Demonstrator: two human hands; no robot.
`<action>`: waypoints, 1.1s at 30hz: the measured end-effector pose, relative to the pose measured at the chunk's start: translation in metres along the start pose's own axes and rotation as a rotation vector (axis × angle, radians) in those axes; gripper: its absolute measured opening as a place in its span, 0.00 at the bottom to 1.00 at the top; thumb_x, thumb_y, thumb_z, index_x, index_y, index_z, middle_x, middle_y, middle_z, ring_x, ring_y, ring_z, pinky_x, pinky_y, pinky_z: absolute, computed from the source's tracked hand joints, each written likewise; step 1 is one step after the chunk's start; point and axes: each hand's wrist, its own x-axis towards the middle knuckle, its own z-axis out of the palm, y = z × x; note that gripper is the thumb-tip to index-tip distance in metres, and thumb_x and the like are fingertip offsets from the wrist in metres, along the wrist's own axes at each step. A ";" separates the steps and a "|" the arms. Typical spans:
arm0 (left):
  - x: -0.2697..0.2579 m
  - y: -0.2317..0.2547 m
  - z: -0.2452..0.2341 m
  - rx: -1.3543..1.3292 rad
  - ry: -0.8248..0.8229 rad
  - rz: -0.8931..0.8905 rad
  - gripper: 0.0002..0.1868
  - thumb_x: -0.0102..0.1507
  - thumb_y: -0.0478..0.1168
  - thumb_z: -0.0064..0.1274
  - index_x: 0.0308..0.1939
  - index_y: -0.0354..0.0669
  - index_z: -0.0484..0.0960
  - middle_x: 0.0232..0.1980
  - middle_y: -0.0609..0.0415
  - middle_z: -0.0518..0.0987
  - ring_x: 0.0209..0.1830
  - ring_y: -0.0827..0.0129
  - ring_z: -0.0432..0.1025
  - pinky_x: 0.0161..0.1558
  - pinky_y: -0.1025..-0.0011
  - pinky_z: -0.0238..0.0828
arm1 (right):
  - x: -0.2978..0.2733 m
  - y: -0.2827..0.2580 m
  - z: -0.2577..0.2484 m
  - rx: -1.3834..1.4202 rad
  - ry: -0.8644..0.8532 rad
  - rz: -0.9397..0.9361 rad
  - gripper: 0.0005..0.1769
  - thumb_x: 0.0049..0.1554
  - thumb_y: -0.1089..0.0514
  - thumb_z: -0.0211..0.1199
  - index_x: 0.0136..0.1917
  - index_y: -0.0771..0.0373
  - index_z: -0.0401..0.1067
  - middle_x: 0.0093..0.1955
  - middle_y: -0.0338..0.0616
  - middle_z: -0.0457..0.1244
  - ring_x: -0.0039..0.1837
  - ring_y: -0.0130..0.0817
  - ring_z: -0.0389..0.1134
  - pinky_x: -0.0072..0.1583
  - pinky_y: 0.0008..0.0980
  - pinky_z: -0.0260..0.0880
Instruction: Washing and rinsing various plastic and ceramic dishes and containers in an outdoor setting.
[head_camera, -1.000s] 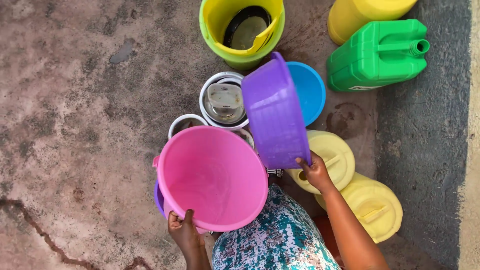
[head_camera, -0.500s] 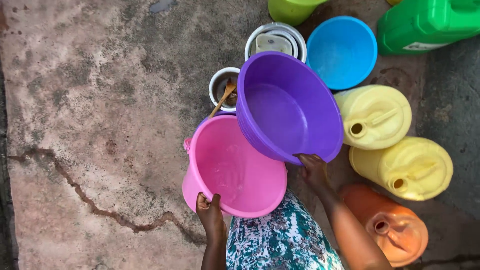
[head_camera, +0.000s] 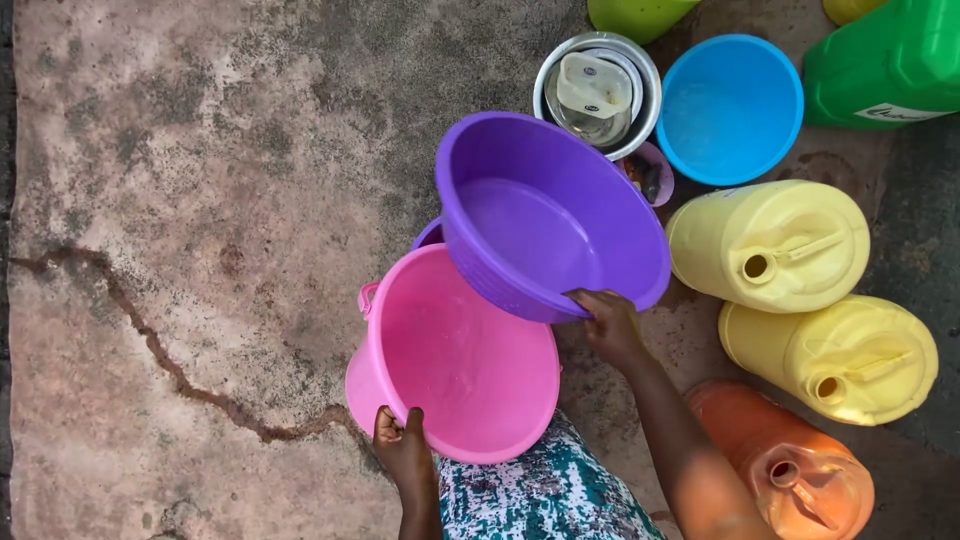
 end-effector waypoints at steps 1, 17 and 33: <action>0.010 -0.023 -0.017 0.007 0.003 -0.010 0.06 0.59 0.25 0.50 0.33 0.39 0.75 0.30 0.58 0.76 0.26 0.80 0.67 0.33 0.77 0.65 | 0.023 -0.011 0.008 0.001 -0.009 0.008 0.29 0.45 0.74 0.58 0.58 0.56 0.77 0.48 0.44 0.72 0.46 0.37 0.73 0.50 0.37 0.72; 0.136 0.035 -0.105 -0.005 -0.178 -0.307 0.13 0.59 0.26 0.51 0.47 0.34 0.80 0.40 0.50 0.84 0.37 0.72 0.76 0.44 0.72 0.73 | 0.309 -0.050 0.327 -0.107 -0.354 -0.265 0.19 0.47 0.70 0.62 0.50 0.55 0.78 0.43 0.45 0.71 0.48 0.43 0.73 0.54 0.44 0.70; 0.230 0.076 -0.164 0.235 -0.074 -0.262 0.01 0.61 0.29 0.56 0.36 0.34 0.80 0.29 0.50 0.82 0.27 0.72 0.74 0.35 0.71 0.73 | 0.209 0.035 0.473 -0.286 -0.133 0.521 0.45 0.42 0.47 0.77 0.66 0.67 0.65 0.69 0.69 0.60 0.72 0.61 0.60 0.70 0.49 0.56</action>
